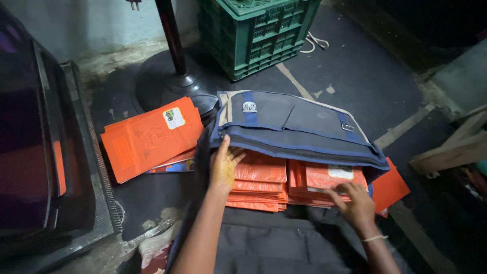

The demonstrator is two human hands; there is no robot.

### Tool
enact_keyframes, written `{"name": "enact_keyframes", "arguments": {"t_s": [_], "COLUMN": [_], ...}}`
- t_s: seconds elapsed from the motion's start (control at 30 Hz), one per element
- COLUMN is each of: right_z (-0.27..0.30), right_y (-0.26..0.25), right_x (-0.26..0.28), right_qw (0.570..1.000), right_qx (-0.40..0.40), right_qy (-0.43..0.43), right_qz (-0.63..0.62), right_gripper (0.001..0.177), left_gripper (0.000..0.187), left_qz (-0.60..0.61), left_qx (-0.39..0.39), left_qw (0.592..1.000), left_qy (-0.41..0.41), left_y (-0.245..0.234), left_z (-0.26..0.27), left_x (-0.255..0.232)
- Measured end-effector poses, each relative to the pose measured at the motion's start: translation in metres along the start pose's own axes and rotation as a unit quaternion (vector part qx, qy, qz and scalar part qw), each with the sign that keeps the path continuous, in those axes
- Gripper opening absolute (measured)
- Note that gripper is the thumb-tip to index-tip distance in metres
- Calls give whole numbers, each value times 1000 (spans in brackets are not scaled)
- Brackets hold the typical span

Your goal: The person packs a blue school bag with several orange notebooks, a blue book, and a stack of loose papers. They place the items into the main compartment and a front pocket, then close the bag's flap.

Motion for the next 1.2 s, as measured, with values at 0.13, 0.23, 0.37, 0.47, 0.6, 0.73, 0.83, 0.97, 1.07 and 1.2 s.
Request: {"name": "enact_keyframes", "arguments": {"t_s": [0.13, 0.23, 0.37, 0.47, 0.6, 0.73, 0.83, 0.97, 1.07, 1.2], "right_z": [-17, -17, -14, -16, -16, -23, -23, -21, -32, -62], "right_y": [-2, 5, 8, 10, 16, 21, 20, 18, 25, 16], "right_x": [63, 66, 62, 57, 50, 48, 52, 48, 35, 60], "right_qw": [982, 980, 976, 976, 978, 980, 981, 982, 987, 979], "right_qx": [-14, -40, -65, -74, -84, -80, -81, -95, -96, -121], "right_qy": [-178, -179, -199, -197, -183, -167, -154, -165, -109, -76], "right_qz": [56, 82, 67, 55, 49, 77, 85, 10, -76, -144], "right_gripper": [90, 75, 70, 68, 66, 65, 67, 56, 31, 12], "left_gripper": [61, 66, 62, 55, 47, 46, 46, 50, 55, 59], "left_qz": [-144, -219, -251, -279, -266, -247, -234, -274, -297, -408], "left_qx": [-23, 8, 68, 82, 110, 111, 107, 97, 122, 130], "left_qw": [987, 969, 962, 953, 957, 962, 965, 950, 940, 897], "left_qy": [-73, -112, -80, -83, -33, -40, -50, -111, -120, -111], "left_y": [0, -3, -1, -4, 0, 1, 2, -16, -26, -38], "left_z": [7, 7, 5, 4, 2, 5, 5, 0, -11, -19], "left_x": [28, 50, 52, 52, 51, 55, 56, 62, 69, 71]}}
Point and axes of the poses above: each hand's wrist, its own z-axis away from the middle knuckle, its own y-axis out of the palm, x = y × z, the point moved 7 cm from there along -z, towards the middle knuckle, and after that the axes turned 6 degrees about y, right-handed, at the moved point
